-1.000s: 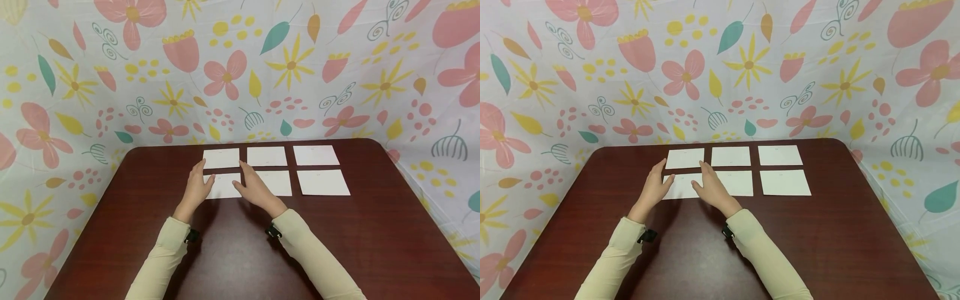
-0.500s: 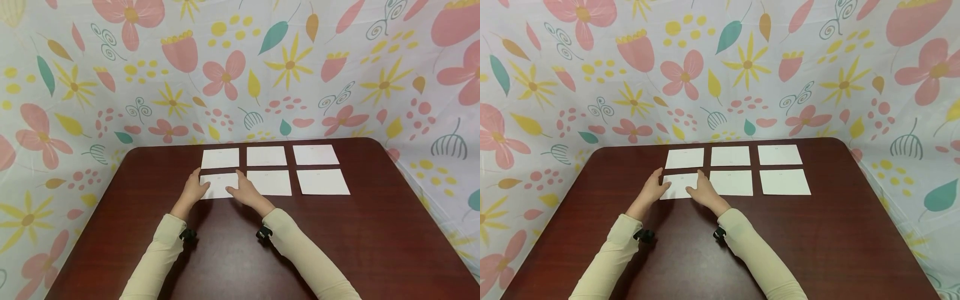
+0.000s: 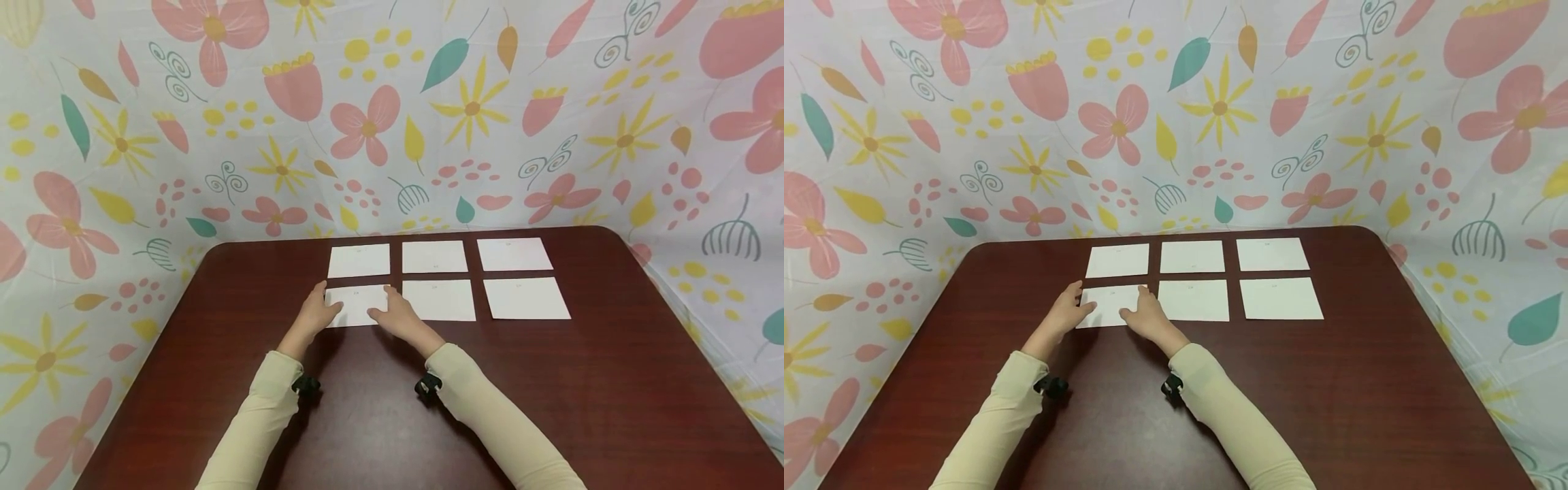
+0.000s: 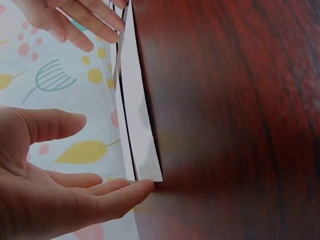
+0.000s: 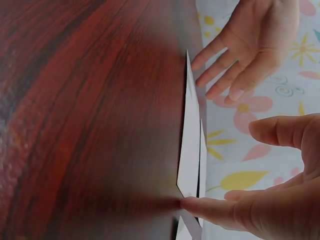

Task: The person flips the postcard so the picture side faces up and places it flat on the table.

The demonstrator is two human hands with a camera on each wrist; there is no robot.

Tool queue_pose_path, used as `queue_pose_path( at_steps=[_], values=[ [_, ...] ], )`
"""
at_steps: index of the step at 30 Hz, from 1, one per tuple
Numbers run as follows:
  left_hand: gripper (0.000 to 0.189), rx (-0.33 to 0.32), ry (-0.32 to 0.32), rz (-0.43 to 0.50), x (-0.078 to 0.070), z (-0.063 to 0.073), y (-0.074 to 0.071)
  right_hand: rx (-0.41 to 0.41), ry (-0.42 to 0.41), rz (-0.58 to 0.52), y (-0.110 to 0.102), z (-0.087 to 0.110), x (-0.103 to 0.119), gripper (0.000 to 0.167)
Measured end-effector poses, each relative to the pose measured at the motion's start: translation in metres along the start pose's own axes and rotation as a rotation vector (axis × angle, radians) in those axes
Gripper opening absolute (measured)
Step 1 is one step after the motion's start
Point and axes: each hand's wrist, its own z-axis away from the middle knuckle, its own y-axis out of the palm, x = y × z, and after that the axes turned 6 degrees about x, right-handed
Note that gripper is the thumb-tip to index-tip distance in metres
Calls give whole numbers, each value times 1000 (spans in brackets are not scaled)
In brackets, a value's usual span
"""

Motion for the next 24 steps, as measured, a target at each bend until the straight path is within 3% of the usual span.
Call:
queue_pose_path(
  at_steps=[8,18,24],
  values=[
    [68,-5,-23,56,0,-2,0,-54,2,-37,1,-2,2,64],
    [59,-93,-30,49,3,-13,-1,-106,30,-136,0,-5,2,58],
    [57,-124,-38,40,4,-17,-2,-95,50,-172,-1,-9,0,57]
  ],
)
